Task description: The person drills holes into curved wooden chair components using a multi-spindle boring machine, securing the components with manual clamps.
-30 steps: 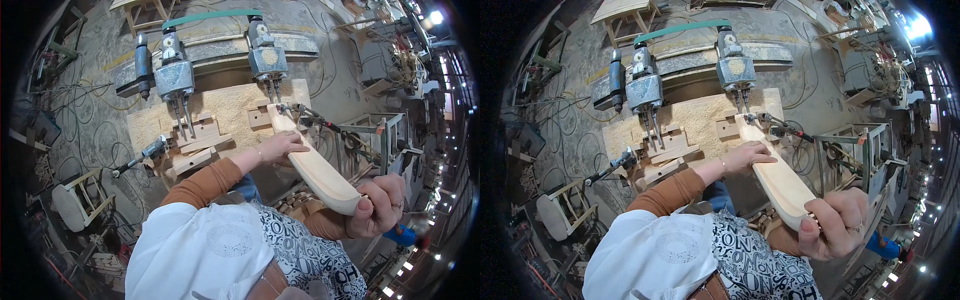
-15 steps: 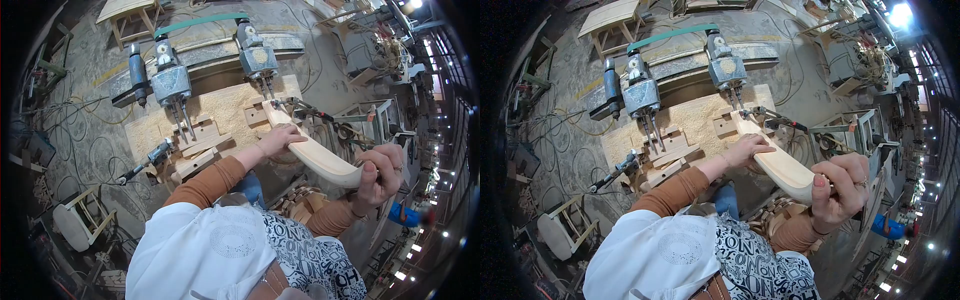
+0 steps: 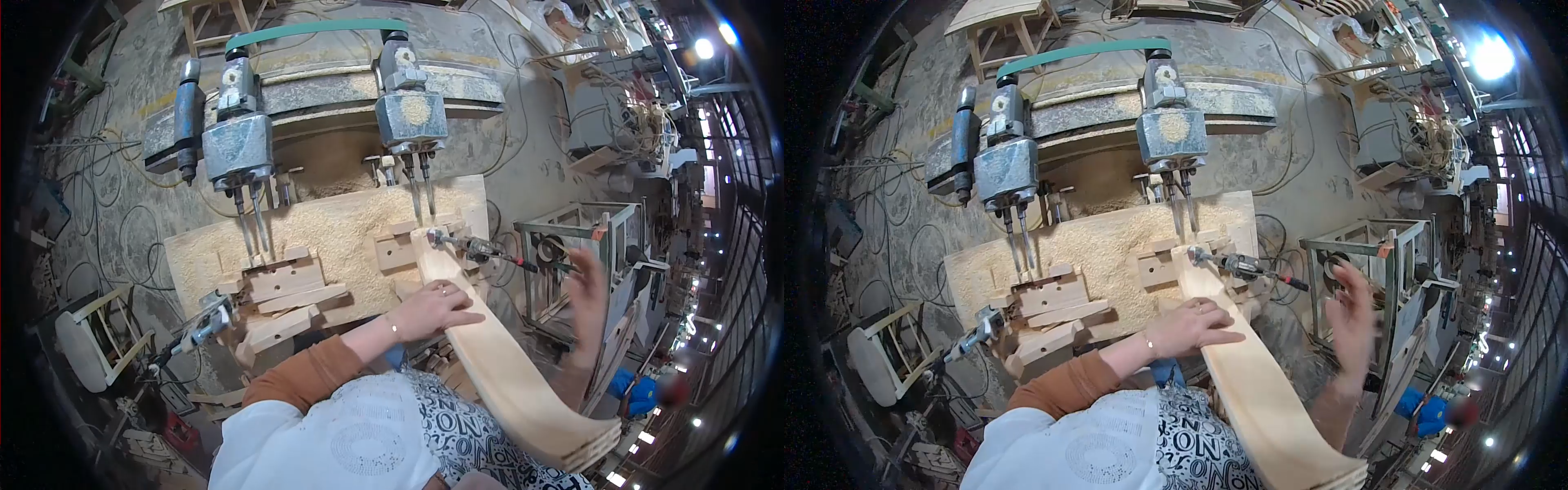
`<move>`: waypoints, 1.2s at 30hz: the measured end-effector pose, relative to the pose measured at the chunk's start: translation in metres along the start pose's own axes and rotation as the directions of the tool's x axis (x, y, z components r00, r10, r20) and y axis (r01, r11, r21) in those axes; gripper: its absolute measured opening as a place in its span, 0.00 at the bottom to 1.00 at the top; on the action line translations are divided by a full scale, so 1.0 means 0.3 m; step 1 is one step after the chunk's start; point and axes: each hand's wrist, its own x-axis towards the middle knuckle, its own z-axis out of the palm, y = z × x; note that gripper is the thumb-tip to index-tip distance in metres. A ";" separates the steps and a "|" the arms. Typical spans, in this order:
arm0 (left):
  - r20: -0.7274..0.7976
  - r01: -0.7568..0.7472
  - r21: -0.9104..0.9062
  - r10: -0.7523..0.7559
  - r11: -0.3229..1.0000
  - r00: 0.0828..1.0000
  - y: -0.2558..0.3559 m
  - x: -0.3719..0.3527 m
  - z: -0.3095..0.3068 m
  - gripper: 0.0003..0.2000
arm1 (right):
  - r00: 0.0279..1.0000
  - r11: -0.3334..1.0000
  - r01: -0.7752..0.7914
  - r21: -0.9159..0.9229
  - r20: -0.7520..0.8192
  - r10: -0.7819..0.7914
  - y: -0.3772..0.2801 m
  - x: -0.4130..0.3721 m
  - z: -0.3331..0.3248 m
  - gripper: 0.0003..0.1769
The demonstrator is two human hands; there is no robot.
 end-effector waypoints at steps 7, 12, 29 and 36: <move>0.023 -0.038 0.050 0.037 0.998 0.999 -0.016 0.010 -0.006 0.33 | 0.815 0.806 0.067 -0.589 0.498 0.297 0.521 0.046 0.170 0.19; 0.023 -0.031 0.062 0.030 0.998 0.999 -0.003 0.007 -0.023 0.32 | 0.702 0.668 0.226 -0.709 0.594 0.393 0.486 0.132 0.147 0.16; 0.297 0.111 0.006 -0.107 0.994 0.949 0.192 0.061 -0.237 0.28 | 0.943 0.348 0.023 0.937 0.095 -0.319 -0.188 -0.274 -0.194 0.48; 0.036 -0.005 -0.230 0.014 0.973 0.999 0.279 0.085 -0.406 0.31 | 0.789 0.653 0.033 0.757 -0.420 0.448 -0.169 -0.190 -0.309 0.36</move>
